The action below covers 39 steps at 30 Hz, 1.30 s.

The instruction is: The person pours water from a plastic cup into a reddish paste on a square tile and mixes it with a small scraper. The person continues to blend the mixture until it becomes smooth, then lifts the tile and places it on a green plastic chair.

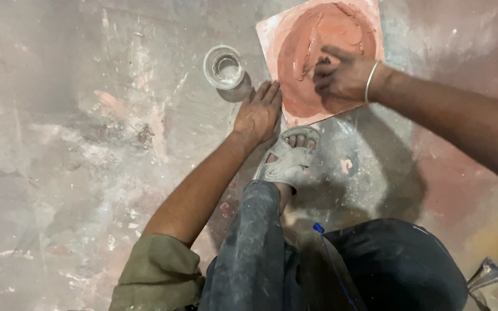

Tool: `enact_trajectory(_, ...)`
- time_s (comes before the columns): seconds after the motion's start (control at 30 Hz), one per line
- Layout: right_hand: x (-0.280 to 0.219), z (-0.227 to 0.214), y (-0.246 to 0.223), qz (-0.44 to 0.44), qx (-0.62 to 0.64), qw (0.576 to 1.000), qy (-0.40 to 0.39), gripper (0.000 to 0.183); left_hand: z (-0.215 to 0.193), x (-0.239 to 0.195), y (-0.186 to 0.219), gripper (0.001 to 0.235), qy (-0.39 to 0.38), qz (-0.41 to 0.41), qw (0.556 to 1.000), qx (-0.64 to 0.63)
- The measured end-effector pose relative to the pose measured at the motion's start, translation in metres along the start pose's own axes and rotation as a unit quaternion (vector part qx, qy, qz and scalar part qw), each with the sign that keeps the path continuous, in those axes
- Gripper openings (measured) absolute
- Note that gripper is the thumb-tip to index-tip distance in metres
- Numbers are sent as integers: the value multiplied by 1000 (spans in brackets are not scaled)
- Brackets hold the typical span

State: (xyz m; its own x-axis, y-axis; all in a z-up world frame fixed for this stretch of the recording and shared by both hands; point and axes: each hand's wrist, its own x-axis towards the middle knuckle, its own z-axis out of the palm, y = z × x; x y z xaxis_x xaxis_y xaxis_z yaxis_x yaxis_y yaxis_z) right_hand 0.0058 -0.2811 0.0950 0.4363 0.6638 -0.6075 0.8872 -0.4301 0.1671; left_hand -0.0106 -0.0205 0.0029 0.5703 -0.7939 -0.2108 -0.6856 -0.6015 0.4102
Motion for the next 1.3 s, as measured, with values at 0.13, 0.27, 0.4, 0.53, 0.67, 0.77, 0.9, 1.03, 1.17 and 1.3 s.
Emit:
enact_trajectory(0.13,7,-2,21,35,-51,993,104,28,-4,-3,4,66,-2,11,1000,9)
enact_trajectory(0.27,0,-11,29,108,-69,987,96,14,-8,0,4,67,-1,12,1000,12)
enact_trajectory(0.4,-3,-6,40,199,45,964,170,13,1,0,5,59,24,26,999,29)
enact_trajectory(0.53,14,26,72,293,96,935,172,16,5,9,6,62,10,24,999,39)
enact_trajectory(0.67,31,79,85,390,216,894,42,48,9,15,4,60,12,17,1000,20)
enact_trajectory(0.77,4,114,73,423,291,858,30,38,14,20,6,65,4,7,1000,3)
enact_trajectory(0.9,-31,126,32,425,385,819,18,38,9,23,5,64,7,-5,1000,7)
enact_trajectory(1.03,-44,130,-23,482,533,695,12,46,11,30,14,64,4,-20,1000,8)
enact_trajectory(1.17,-34,125,-73,546,595,587,53,51,8,34,17,64,-7,-39,999,6)
enact_trajectory(1.3,-7,112,-113,573,687,420,150,25,4,35,17,66,-47,-41,998,8)
